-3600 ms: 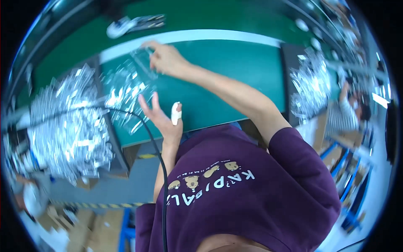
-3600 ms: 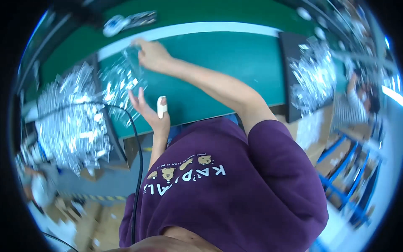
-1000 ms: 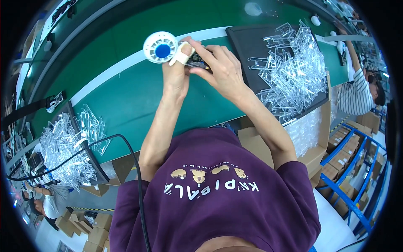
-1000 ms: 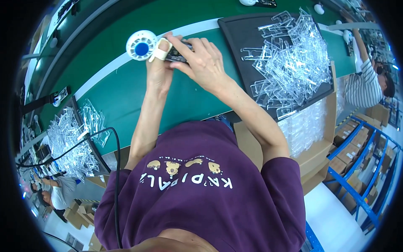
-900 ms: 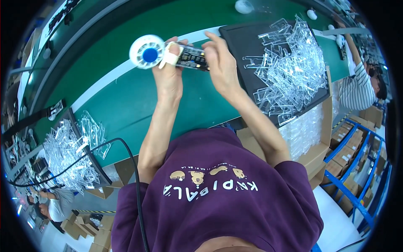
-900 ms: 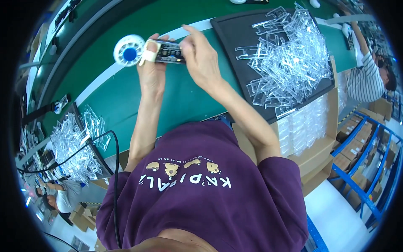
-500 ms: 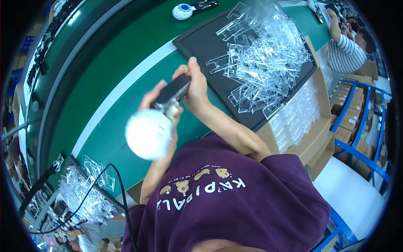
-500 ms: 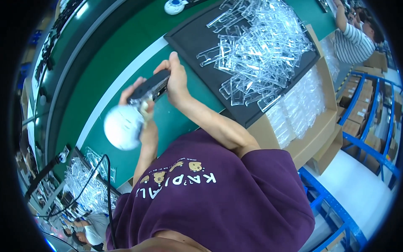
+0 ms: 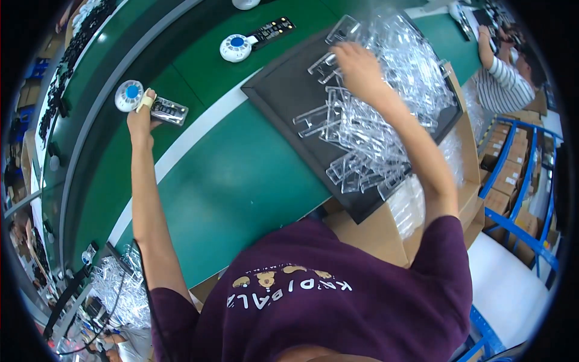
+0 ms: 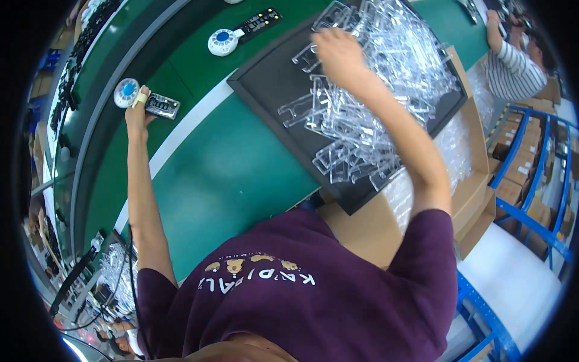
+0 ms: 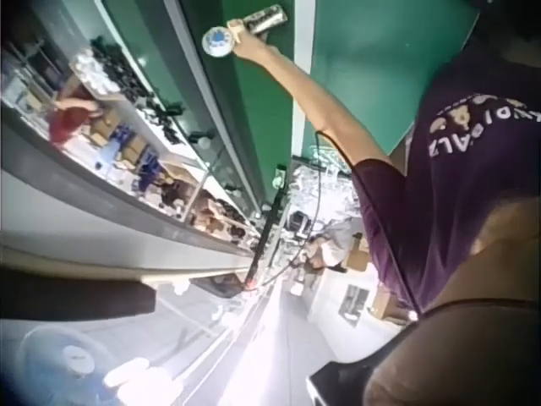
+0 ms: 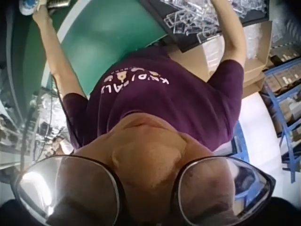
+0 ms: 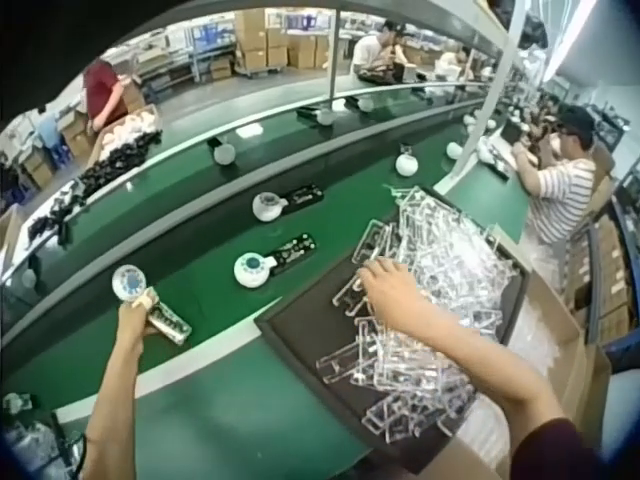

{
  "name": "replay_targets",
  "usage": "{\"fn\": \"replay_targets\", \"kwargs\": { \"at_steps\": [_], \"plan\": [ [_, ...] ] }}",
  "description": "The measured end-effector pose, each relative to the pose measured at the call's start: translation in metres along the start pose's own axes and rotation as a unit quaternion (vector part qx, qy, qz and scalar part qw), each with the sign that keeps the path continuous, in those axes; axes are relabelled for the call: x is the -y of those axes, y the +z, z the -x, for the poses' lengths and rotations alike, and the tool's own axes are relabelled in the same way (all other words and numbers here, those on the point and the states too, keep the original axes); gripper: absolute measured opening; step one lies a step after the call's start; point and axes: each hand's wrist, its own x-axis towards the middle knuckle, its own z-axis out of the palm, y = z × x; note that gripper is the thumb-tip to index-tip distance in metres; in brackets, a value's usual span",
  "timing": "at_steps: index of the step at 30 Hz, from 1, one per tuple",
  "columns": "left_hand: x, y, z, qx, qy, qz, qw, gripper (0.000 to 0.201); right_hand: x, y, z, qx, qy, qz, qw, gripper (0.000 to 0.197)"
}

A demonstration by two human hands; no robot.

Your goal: Assembling LED light components by attaching light heads to circuit board bases on a factory assembly line.

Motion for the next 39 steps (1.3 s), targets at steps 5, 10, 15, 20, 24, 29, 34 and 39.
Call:
{"fn": "replay_targets", "kwargs": {
  "at_steps": [5, 10, 15, 20, 24, 29, 34, 39],
  "plan": [
    [0.009, 0.024, -0.007, -0.332, 0.302, -0.379, 0.809, 0.069, -0.060, 0.029, 0.018, 0.012, -0.067, 0.034, 0.997, 0.037],
    [-0.034, 0.138, 0.048, 0.149, 0.013, -0.084, 0.985, 0.079, -0.063, 0.015, 0.008, 0.036, -0.100, -0.006, 0.994, 0.031],
    [-0.006, 0.176, 0.012, 0.015, 0.030, 0.117, 0.993, 0.070, -0.013, -0.038, 0.000, -0.050, 0.029, -0.155, 0.986, 0.032],
    [-0.014, 0.142, 0.041, -0.039, 0.078, 0.193, 0.977, 0.063, 0.067, -0.053, 0.003, 0.068, 0.185, -0.358, 0.913, 0.044],
    [-0.025, 0.077, 0.095, -0.063, 0.225, 0.200, 0.952, 0.063, 0.139, -0.050, 0.013, -0.022, 0.018, -0.378, 0.926, 0.054],
    [-0.034, 0.005, 0.156, -0.020, 0.071, 0.388, 0.919, 0.058, 0.218, -0.049, 0.010, -0.093, -0.077, -0.310, 0.943, 0.056],
    [-0.016, -0.018, 0.176, -0.025, 0.064, 0.338, 0.939, 0.057, 0.266, -0.044, 0.012, -0.141, -0.103, -0.268, 0.947, 0.058],
    [-0.008, -0.029, 0.186, -0.045, 0.087, 0.329, 0.939, 0.058, 0.277, -0.029, 0.029, -0.104, -0.072, -0.349, 0.929, 0.060]
  ]
}}
